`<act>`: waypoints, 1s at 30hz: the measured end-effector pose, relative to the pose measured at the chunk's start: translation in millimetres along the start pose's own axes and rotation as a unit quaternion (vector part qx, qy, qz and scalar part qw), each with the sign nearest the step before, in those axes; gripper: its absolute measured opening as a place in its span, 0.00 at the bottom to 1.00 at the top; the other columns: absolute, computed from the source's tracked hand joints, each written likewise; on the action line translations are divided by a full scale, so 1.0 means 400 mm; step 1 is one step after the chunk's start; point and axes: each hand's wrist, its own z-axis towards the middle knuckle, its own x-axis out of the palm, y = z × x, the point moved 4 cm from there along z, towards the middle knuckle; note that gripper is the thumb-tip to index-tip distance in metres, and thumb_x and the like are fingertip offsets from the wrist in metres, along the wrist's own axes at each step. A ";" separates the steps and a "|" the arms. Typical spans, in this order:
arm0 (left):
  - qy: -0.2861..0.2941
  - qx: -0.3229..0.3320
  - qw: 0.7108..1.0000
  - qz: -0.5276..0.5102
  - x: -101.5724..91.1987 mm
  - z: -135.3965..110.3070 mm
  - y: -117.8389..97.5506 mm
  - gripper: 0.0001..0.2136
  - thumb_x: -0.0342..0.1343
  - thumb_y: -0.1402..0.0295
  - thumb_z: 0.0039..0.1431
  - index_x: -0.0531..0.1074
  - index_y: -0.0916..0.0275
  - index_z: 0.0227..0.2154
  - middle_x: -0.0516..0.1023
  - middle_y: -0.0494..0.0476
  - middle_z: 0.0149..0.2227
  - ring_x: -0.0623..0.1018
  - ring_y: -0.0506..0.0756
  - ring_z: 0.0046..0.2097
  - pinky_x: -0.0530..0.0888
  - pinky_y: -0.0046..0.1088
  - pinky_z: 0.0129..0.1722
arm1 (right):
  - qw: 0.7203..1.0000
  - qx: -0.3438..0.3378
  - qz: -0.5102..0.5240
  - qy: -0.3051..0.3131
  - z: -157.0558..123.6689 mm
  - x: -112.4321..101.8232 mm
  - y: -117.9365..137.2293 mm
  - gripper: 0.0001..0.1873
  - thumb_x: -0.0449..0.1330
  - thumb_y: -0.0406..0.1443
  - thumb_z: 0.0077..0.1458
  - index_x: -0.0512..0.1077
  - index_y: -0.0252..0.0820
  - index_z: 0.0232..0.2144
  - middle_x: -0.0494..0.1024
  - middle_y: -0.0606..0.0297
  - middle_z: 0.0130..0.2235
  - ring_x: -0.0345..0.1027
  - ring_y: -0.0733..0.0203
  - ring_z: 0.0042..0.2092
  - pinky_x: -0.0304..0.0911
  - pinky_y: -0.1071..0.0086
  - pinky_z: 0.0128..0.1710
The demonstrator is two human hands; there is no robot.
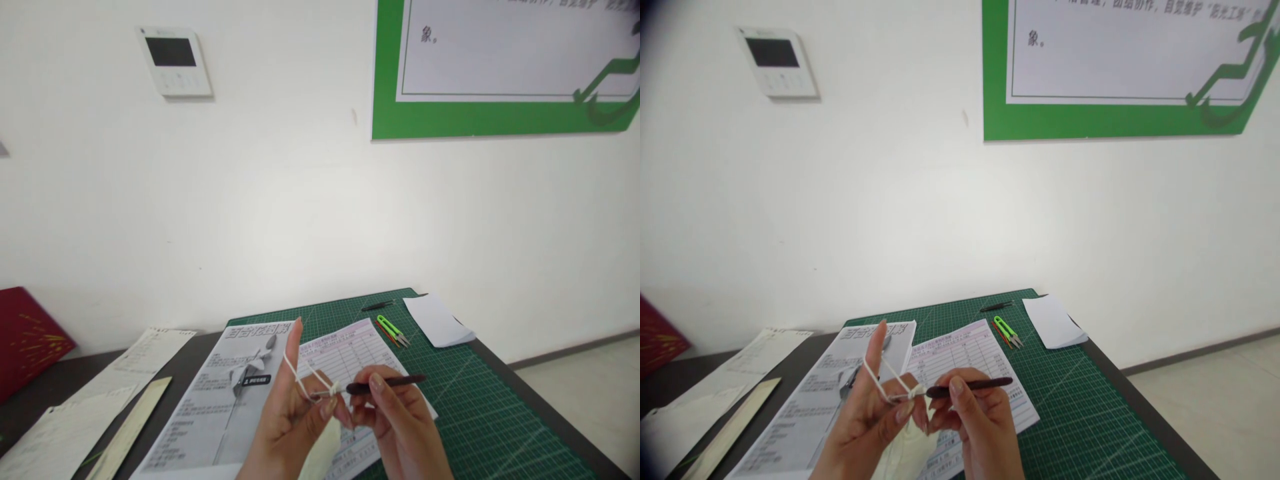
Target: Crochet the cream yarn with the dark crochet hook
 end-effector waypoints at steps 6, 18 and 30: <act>-0.013 0.020 0.998 0.057 -0.013 0.002 0.002 0.36 0.55 0.68 0.55 0.42 0.51 0.63 0.73 0.49 0.28 0.73 0.54 0.34 0.66 0.36 0.43 | 1.000 -0.006 -0.012 0.000 0.007 -0.019 -0.001 0.08 0.65 0.38 0.48 0.78 0.38 0.27 0.78 0.65 0.22 0.69 0.68 0.22 0.67 0.76 0.24; 0.035 0.020 0.996 0.085 -0.032 0.005 0.008 0.32 0.54 0.68 0.57 0.47 0.47 0.61 0.74 0.51 0.32 0.73 0.53 0.35 0.66 0.33 0.43 | 0.997 -0.022 -0.065 0.036 0.008 -0.005 -0.001 0.07 0.63 0.39 0.50 0.77 0.42 0.28 0.75 0.62 0.38 0.69 0.59 0.39 0.69 0.67 0.37; 0.072 0.001 0.985 0.154 -0.026 0.015 0.005 0.29 0.51 0.68 0.59 0.49 0.49 0.61 0.75 0.48 0.26 0.74 0.53 0.33 0.65 0.36 0.45 | 0.981 -0.059 -0.178 0.058 0.005 -0.007 -0.006 0.14 0.67 0.43 0.44 0.76 0.45 0.35 0.75 0.60 0.39 0.68 0.55 0.41 0.65 0.65 0.37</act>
